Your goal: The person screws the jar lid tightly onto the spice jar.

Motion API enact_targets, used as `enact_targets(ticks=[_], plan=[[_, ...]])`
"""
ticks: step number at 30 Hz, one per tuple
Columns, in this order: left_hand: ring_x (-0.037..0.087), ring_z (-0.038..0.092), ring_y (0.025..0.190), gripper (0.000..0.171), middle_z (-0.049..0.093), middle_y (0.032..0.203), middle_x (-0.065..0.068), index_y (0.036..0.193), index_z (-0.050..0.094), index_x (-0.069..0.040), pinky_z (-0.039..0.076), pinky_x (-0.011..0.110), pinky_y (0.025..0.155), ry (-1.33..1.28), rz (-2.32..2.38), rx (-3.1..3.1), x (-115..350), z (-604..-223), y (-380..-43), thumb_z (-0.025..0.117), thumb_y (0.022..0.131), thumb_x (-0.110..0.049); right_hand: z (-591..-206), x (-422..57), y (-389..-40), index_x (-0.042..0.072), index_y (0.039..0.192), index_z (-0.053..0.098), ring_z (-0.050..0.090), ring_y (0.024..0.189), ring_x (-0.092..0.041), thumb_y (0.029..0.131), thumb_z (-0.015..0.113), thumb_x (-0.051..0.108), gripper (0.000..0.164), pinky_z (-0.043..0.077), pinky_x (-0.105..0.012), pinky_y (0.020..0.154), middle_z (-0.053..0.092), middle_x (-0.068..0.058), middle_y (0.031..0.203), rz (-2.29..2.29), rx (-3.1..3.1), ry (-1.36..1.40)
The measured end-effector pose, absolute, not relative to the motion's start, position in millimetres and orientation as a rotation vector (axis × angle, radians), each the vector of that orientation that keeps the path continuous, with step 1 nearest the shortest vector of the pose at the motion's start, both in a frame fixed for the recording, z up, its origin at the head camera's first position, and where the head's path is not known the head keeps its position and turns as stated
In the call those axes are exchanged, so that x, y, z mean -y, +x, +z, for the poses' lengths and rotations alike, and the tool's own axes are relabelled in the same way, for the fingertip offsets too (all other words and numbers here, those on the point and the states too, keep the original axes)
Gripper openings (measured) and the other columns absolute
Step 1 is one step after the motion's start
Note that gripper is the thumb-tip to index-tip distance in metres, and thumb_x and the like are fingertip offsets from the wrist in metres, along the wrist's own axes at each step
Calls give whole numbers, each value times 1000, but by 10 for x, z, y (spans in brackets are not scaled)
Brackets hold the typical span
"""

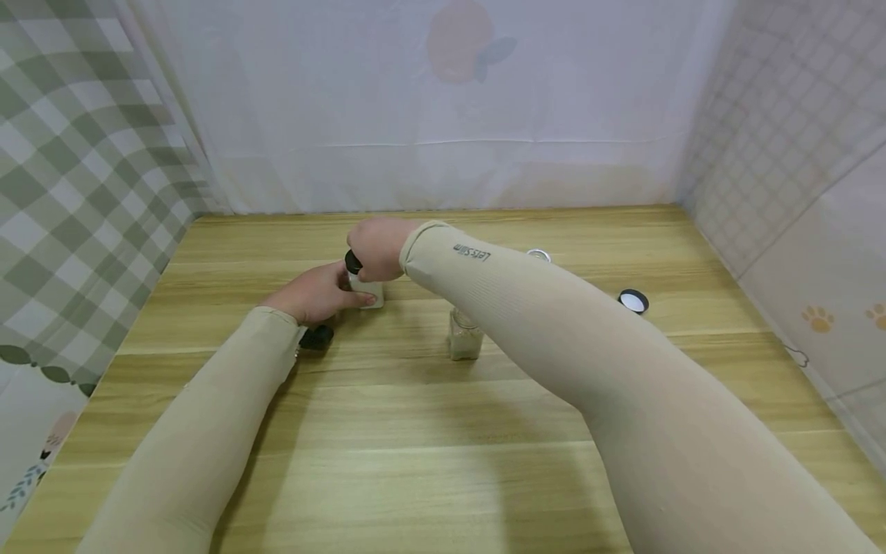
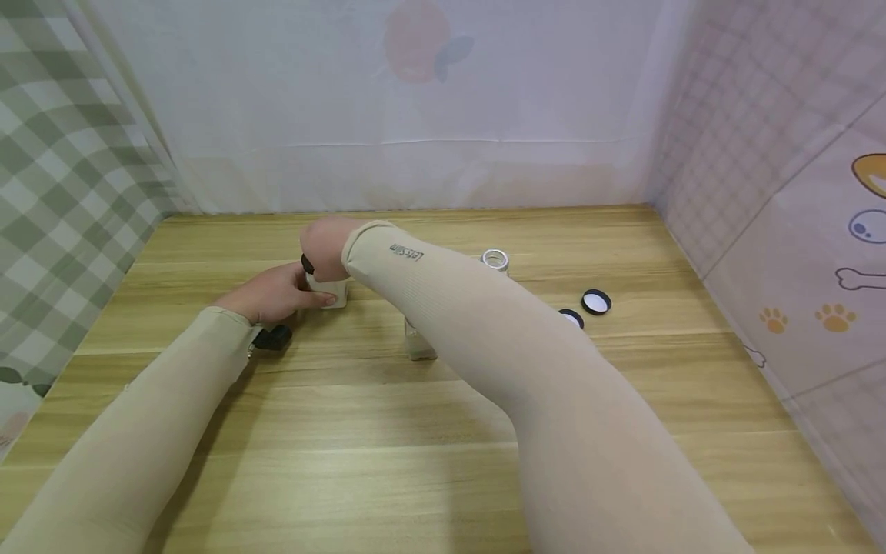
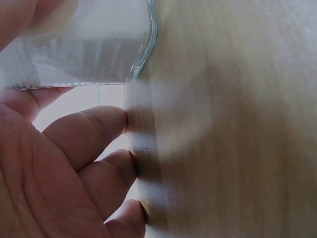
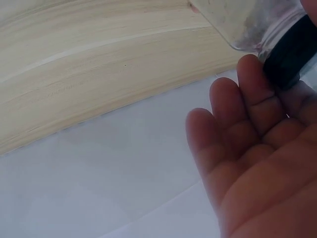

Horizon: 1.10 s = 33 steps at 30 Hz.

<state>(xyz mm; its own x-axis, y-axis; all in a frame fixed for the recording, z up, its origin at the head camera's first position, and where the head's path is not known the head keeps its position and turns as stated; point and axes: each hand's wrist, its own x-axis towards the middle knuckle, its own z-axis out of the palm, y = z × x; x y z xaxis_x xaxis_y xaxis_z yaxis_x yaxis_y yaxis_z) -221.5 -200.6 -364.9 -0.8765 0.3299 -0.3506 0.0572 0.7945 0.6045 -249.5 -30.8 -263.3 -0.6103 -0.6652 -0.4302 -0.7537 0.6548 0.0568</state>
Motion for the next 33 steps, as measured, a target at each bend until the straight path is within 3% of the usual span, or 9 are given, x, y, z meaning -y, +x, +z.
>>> enact_targets(ticks=[10, 19, 26, 33], plan=[[31, 55, 123, 69, 60, 142, 10, 153, 47, -27, 45, 51, 107, 302, 854, -2533, 2000, -3652, -2225, 73, 96, -56, -2639, 298, -2481, 6, 133, 57, 52, 98, -19, 109, 58, 34, 37, 44, -31, 88, 62, -8, 123, 343, -2497, -1159], [32, 53, 134, 73, 57, 150, 10, 156, 44, -28, 42, 55, 113, 313, 870, -2524, 2010, -3662, -2233, 73, 95, -56, -2654, 297, -2502, 7, 134, 57, 55, 105, -19, 108, 60, 32, 36, 46, -32, 92, 62, -7, 127, 294, -2497, -1138], [32, 56, 126, 73, 61, 144, 12, 156, 43, -23, 45, 53, 108, 324, 851, -2541, 2014, -3661, -2235, 72, 96, -55, -2648, 291, -2502, 9, 135, 58, 56, 110, -19, 108, 57, 21, 29, 46, -33, 94, 63, -7, 131, 277, -2489, -1169], [31, 56, 122, 74, 62, 140, 11, 155, 44, -22, 45, 51, 106, 323, 859, -2542, 2012, -3668, -2236, 73, 96, -56, -2646, 285, -2490, 13, 142, 57, 56, 125, -20, 108, 57, 17, 34, 49, -35, 103, 59, -7, 140, 258, -2486, -1162]])
